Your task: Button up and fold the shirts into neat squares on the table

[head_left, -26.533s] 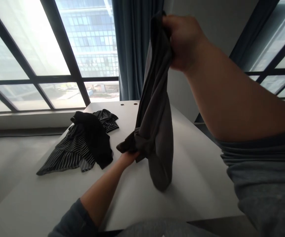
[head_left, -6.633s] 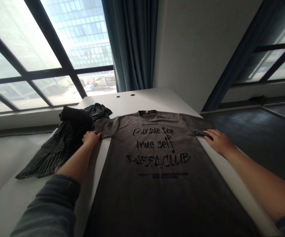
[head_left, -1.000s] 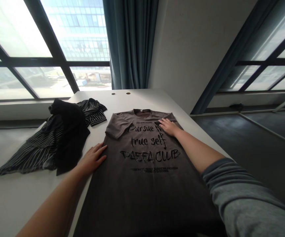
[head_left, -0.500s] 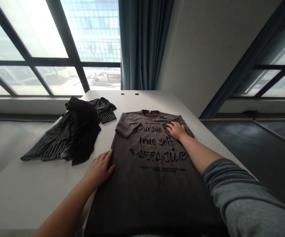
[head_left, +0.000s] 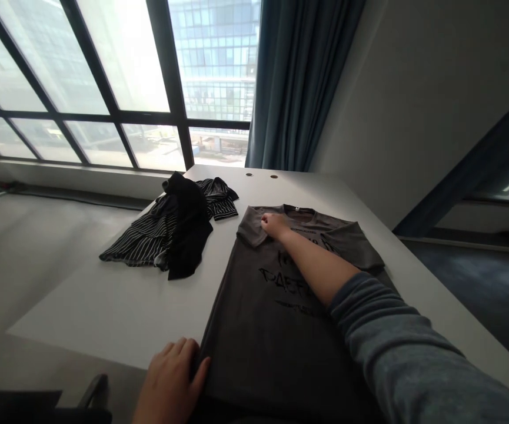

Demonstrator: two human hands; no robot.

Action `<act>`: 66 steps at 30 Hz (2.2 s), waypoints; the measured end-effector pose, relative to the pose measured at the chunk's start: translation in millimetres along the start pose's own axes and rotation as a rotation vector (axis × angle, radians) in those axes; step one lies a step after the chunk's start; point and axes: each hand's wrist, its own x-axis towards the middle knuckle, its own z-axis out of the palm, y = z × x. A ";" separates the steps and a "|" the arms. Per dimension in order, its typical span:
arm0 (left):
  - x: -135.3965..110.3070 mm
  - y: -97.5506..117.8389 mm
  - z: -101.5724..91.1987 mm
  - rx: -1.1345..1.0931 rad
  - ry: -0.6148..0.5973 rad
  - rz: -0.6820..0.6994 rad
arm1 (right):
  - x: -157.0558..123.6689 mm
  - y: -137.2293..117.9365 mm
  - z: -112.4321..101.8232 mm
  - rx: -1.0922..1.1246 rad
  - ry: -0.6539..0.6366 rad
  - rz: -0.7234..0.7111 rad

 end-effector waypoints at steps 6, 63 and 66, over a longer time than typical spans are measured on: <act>-8.9 -1.3 8.4 -0.034 0.120 0.014 | 24.4 -80.7 31.6 0.017 -0.136 0.003; 11.5 111.4 2.7 -0.448 0.292 1.052 | -59.0 74.6 -30.9 0.023 0.190 0.257; 13.0 118.9 10.1 -0.448 0.254 1.080 | -65.3 84.7 -24.5 0.021 0.178 0.277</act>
